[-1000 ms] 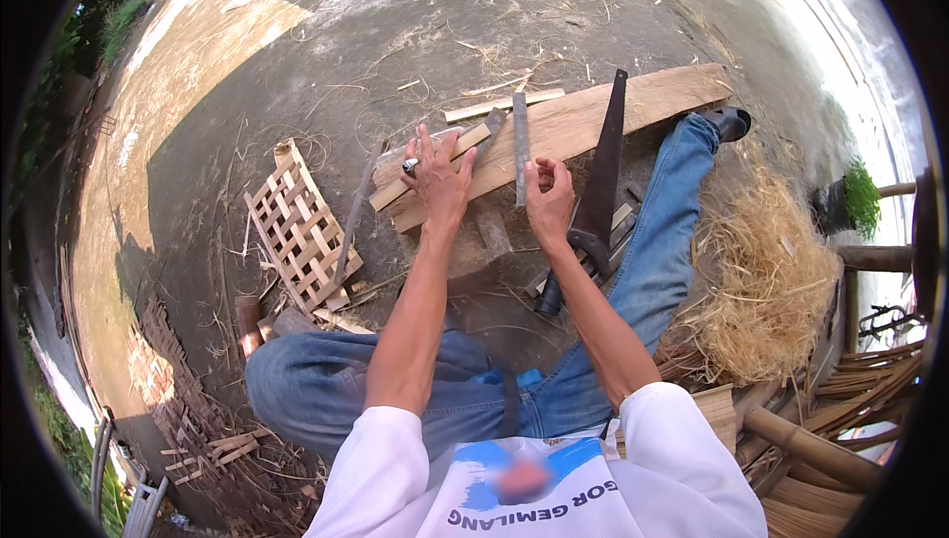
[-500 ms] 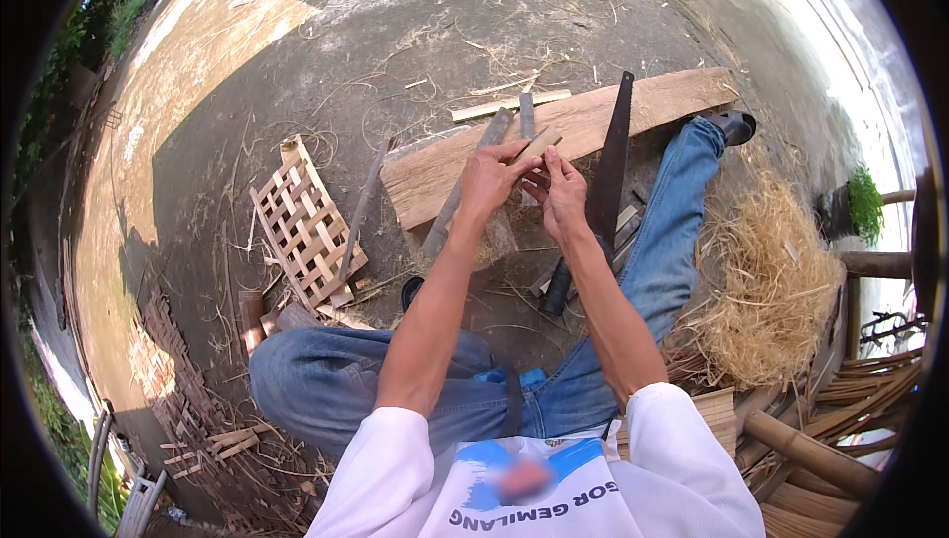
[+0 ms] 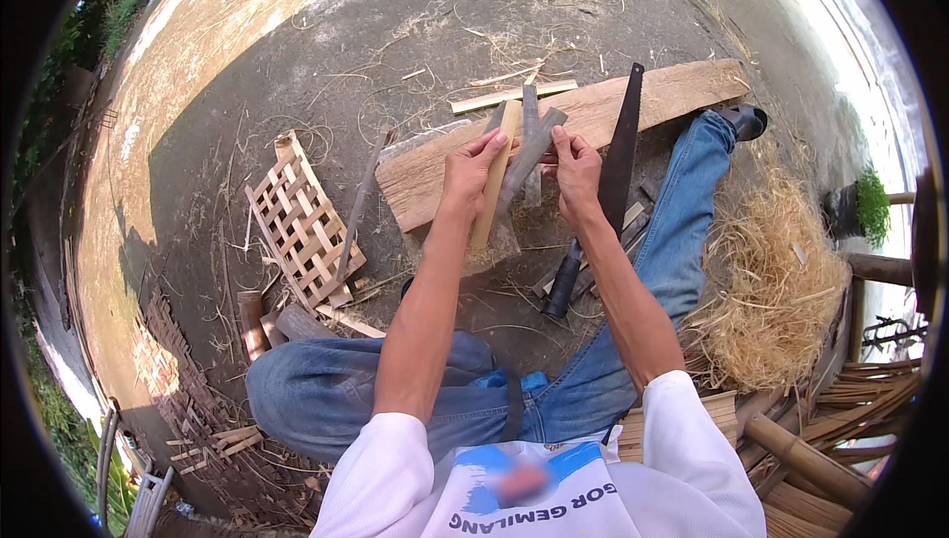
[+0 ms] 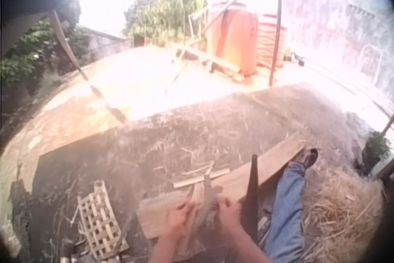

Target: The person sits on the ground and uses a hand saw to cut small wooden sticks. They measure and align the pieces, then saw them to size, occasionally adjusting the wood and tools.

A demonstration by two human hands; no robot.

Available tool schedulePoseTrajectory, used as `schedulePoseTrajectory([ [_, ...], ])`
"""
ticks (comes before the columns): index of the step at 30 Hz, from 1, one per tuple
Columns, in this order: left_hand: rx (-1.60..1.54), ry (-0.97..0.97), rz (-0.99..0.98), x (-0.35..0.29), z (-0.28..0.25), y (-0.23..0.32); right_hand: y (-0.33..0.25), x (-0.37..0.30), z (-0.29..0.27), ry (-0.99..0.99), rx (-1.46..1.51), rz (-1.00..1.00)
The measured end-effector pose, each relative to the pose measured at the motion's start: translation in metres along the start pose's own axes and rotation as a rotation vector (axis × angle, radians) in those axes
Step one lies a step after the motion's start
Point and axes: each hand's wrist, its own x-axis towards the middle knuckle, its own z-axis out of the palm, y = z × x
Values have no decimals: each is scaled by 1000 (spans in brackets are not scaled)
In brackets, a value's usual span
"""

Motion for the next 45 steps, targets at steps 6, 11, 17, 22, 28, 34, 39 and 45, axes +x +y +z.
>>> schedulePoseTrajectory([
  [6, 348, 129, 202, -11, -10, 40, 2, 98, -50, 71, -167, 94],
  [11, 793, 164, 349, -12, 17, 12, 13, 150, -87, 61, -615, -88],
  [17, 1241, 189, 447, -45, 36, -31, -8, 47, -28, 115, -775, -412],
  [22, 1190, 228, 566, -45, 29, -41, 3, -16, -12, -195, -284, 108],
  [28, 987, 89, 537, -39, 19, -15, 2, -20, 6, -169, -70, 77],
  [34, 1105, -138, -362, -36, -74, 99, 5, -6, -6, -80, -11, 9],
  [39, 985, -142, -750, -79, -133, 92, 33, -32, 28, -159, 18, 78],
  [45, 714, -147, -710, -92, -144, 45, 57, -24, 54, -171, -18, 114],
])
